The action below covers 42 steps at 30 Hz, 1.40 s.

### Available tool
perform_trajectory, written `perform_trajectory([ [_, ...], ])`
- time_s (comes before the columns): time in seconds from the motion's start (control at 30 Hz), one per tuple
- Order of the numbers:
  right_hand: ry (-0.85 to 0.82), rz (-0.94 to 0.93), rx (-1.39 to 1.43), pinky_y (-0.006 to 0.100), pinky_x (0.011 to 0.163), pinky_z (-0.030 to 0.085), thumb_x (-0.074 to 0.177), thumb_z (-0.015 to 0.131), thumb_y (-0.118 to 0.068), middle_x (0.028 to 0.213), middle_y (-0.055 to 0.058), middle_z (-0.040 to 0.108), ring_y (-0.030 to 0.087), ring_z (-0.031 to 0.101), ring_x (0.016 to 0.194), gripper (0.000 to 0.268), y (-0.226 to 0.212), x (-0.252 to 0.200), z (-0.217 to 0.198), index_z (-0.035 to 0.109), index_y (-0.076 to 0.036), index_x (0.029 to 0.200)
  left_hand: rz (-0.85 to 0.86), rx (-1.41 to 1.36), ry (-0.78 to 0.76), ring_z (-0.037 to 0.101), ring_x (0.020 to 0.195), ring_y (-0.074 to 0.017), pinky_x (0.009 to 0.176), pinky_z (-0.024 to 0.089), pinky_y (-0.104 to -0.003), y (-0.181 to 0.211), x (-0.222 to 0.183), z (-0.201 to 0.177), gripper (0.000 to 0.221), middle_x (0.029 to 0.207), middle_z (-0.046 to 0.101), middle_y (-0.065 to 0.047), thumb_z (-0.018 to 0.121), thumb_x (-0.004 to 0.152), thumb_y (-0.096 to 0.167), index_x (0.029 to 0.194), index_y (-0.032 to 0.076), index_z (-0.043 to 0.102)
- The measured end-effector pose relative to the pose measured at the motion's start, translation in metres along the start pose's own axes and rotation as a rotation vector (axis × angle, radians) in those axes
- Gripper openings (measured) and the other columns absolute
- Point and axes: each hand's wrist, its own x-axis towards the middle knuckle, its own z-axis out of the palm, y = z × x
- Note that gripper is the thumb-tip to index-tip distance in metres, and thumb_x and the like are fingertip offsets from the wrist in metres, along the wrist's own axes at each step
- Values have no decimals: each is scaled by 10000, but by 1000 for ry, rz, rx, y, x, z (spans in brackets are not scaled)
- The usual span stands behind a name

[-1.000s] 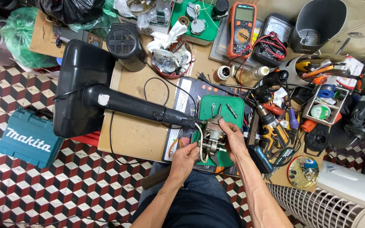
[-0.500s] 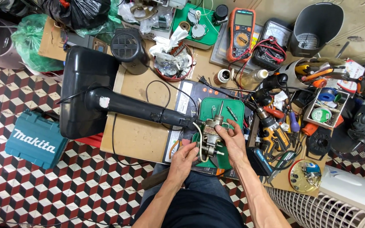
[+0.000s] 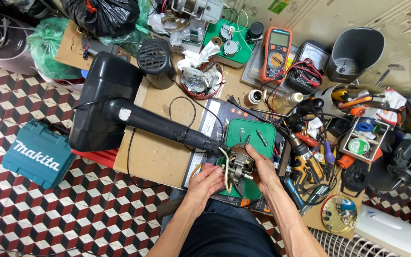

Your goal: The person holds an electric motor housing and uses a cordless drill to loosen its components, then works at a cluttered workbench pulling the motor apart by hand, removing internal parts and setting them on the bench, and using a screwdriver on the motor base before lifting the motor housing again.

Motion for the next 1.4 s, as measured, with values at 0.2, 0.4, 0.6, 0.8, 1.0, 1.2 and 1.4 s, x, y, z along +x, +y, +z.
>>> perform_trajectory([
  [0.2,-79,100,-102,431,806,613,774,726,-562,1162,128,725,241,733,944,785,-23,-17,7,631,-52,1362,-42,-90,-37,715,1021,-192,961,578,-345,-2,-5,0,367,1100,730,-104,681,939,224,1212,-20,654],
  [0.4,-58,203,-148,468,721,655,753,746,-613,1143,190,689,334,752,899,833,-21,3,-10,567,-5,1293,45,17,16,716,935,-173,890,594,-318,1,-5,6,384,1040,732,-103,703,932,267,1182,-24,685],
  [0.6,-109,246,-208,445,651,670,722,726,-638,1117,223,688,404,754,860,877,-36,3,-6,530,-4,1296,375,324,258,703,893,-147,800,574,-290,8,1,22,395,1027,732,-95,777,877,228,1156,-29,669],
  [0.8,-101,318,-241,436,644,639,727,715,-642,1127,291,688,479,748,839,958,-49,15,-8,494,21,1382,552,324,96,705,1003,-137,872,548,-254,6,21,19,332,1093,758,-73,726,944,192,1196,-25,721],
  [1.0,-141,340,-289,424,633,659,769,660,-682,1051,331,688,442,753,768,952,-61,22,-10,514,32,1382,468,299,85,730,867,-143,775,580,-259,34,27,33,326,1039,748,-48,722,923,219,1177,16,756],
  [1.2,-146,338,-402,414,591,644,817,553,-726,974,308,733,394,751,706,908,-74,40,-12,586,37,1307,359,133,136,713,804,-148,731,583,-272,33,45,48,350,960,732,-63,779,886,274,1108,3,798],
  [1.4,4,147,-723,469,802,563,912,412,-764,1138,337,674,418,676,977,949,-86,20,3,575,69,1335,353,204,215,726,838,-141,763,592,-275,50,37,66,444,939,757,-65,742,886,400,1112,20,784],
])
